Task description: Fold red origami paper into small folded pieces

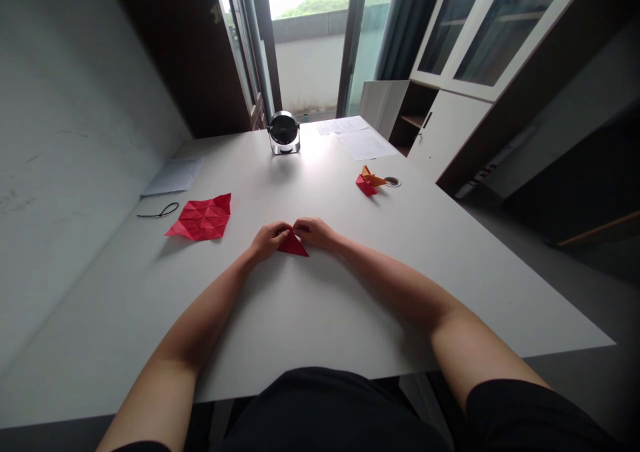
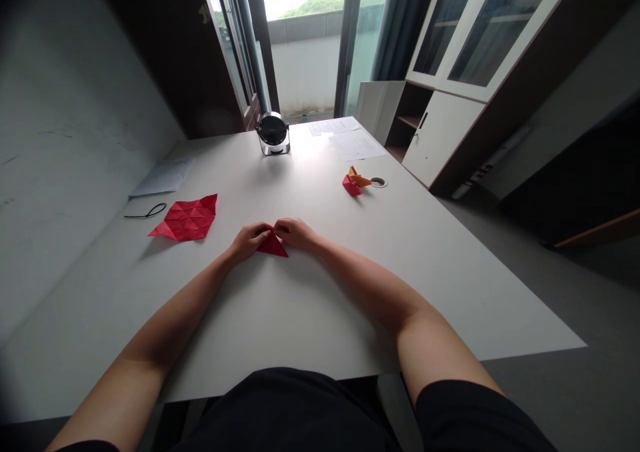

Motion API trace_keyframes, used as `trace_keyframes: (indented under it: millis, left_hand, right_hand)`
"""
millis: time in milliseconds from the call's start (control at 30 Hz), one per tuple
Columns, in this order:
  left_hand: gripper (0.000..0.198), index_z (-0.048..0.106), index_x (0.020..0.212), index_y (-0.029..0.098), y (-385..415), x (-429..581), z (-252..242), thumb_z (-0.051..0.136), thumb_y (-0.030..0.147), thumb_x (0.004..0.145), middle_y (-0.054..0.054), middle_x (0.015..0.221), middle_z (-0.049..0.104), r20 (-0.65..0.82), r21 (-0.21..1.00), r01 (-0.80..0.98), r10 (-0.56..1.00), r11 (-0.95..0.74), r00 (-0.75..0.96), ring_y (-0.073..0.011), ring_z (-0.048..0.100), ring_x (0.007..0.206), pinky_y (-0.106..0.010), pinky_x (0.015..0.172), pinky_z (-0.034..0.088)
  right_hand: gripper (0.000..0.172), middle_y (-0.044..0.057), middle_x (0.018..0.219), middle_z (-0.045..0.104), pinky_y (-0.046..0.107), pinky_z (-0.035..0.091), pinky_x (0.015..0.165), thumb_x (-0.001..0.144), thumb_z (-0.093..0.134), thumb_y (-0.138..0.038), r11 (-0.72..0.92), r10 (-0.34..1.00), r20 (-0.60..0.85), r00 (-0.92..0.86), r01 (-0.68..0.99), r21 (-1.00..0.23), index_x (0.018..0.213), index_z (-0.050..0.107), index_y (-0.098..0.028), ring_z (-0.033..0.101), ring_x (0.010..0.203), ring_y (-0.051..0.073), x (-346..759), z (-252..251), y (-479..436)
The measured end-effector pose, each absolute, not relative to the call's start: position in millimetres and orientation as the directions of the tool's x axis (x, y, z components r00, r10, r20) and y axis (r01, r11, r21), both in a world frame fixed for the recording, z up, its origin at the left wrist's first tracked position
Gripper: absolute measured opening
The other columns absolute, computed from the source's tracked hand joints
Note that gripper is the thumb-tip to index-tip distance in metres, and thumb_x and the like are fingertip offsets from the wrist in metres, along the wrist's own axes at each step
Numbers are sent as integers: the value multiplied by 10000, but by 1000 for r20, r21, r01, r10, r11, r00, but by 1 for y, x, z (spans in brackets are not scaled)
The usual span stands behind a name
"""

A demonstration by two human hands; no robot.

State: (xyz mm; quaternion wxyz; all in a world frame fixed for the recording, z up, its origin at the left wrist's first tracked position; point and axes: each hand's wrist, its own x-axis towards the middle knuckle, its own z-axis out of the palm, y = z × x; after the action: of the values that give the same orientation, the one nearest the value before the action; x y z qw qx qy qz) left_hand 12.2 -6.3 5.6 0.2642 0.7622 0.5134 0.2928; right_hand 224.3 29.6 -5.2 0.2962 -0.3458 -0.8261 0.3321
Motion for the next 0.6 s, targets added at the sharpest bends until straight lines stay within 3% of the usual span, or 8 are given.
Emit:
trace_keyframes:
  millis: [600]
  left_hand:
    - [260, 723, 1039, 214, -5, 10, 5, 529, 303, 890, -18, 959, 746, 192, 704, 612, 926, -361, 325, -171, 651, 842, -269, 770, 500]
  right_hand:
    - [174, -16, 747, 649, 209, 362, 647, 837, 558, -241, 539, 770, 260, -583, 376, -753, 884, 711, -173, 495, 661, 92, 223, -4, 30]
